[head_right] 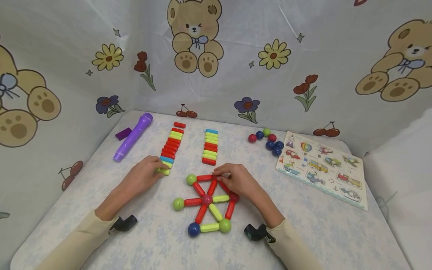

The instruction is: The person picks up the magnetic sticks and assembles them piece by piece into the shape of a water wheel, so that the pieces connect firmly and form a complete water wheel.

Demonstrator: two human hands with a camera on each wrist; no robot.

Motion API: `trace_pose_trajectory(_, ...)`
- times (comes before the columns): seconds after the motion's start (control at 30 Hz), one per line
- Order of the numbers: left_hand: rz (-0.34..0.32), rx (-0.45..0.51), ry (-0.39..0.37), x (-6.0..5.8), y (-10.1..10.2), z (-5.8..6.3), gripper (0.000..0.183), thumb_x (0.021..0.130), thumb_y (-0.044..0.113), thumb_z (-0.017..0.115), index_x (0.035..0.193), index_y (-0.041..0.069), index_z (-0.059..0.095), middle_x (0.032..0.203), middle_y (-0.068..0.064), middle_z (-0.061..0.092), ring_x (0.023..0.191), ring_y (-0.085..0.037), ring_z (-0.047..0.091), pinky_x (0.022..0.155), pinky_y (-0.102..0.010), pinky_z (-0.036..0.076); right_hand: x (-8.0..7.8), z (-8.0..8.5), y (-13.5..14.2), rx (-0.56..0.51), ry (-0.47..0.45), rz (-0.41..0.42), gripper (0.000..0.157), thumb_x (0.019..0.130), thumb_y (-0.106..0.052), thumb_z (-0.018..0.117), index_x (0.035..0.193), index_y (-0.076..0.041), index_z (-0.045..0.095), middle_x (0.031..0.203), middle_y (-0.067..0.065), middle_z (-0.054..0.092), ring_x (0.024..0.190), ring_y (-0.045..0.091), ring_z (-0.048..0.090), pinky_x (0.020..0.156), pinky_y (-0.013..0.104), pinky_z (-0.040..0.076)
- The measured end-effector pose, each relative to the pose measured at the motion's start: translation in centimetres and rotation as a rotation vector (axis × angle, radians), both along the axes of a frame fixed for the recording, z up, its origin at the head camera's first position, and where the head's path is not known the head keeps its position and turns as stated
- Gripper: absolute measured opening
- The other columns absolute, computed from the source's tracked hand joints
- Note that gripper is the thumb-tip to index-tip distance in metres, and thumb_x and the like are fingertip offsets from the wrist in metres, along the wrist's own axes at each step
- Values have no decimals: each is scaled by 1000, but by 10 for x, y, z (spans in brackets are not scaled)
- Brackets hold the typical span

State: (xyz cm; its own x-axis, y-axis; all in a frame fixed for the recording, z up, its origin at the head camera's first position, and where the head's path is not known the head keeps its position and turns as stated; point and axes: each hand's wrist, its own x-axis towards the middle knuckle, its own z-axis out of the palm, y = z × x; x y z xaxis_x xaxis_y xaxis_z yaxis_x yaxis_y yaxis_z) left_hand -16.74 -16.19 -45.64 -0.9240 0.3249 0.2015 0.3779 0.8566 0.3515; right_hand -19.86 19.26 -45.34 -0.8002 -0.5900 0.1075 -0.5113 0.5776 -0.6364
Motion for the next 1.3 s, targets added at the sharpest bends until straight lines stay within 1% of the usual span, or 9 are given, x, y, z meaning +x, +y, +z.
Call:
trace_pose_trajectory(0.13,0,-8,3,2,2,-1,25,84,1,91,107,5,84,104,-7,73,98,-27,65,83,-42,62,0,1,1,4,-4,-7,26,98,-2,78,121,-14,83,122,-1,79,112,20,73,84,29,62)
trace_pose_trajectory(0.3,19,15,-22,6,8,-1,23,87,5,90,109,5,83,104,-8,76,92,-26,66,76,-41,62,0,4,3,17,-25,-19,24,99,-4,78,119,-15,83,119,-2,80,109,18,73,84,31,62)
trace_pose_trajectory(0.4,41,34,-55,9,15,-1,20,90,10,88,109,6,82,104,-7,77,92,-23,67,77,-41,61,0,5,3,23,-35,-20,24,99,-4,77,120,-15,83,118,-2,80,108,17,73,85,31,62)
trace_pose_trajectory(0.57,79,93,-134,15,32,1,23,93,15,87,113,6,81,102,-4,78,88,-18,71,76,-38,62,1,7,4,30,-40,-15,23,99,-4,77,119,-14,83,116,-2,79,106,18,73,85,35,62)
trace_pose_trajectory(0.73,70,187,-186,19,43,4,24,95,15,84,117,6,80,98,-3,80,85,-16,75,74,-34,63,1,8,5,47,-31,-3,21,98,-4,78,117,-12,82,113,-2,79,104,17,73,86,38,63)
trace_pose_trajectory(0.83,60,240,-207,20,48,7,23,96,15,83,116,5,79,95,-3,80,82,-14,75,72,-32,63,1,8,5,55,-35,1,20,98,-5,79,116,-12,82,111,-2,78,103,16,73,86,38,63)
trace_pose_trajectory(0.93,52,273,-218,20,52,9,22,96,14,82,116,4,79,93,-3,78,80,-12,74,72,-32,63,1,9,5,60,-47,2,19,97,-6,80,115,-13,82,109,-4,78,101,15,73,86,39,63)
trace_pose_trajectory(1.13,56,275,-255,20,57,6,21,98,14,81,115,3,78,92,-2,77,80,-11,72,73,-31,62,1,9,5,75,-61,6,18,97,-9,81,115,-14,83,108,-5,77,100,13,72,85,35,61)
trace_pose_trajectory(1.3,44,284,-264,21,60,3,21,98,13,80,115,3,78,94,-3,77,80,-11,73,74,-32,63,2,10,6,79,-69,5,18,97,-9,81,114,-14,83,108,-5,77,101,14,73,85,35,61)
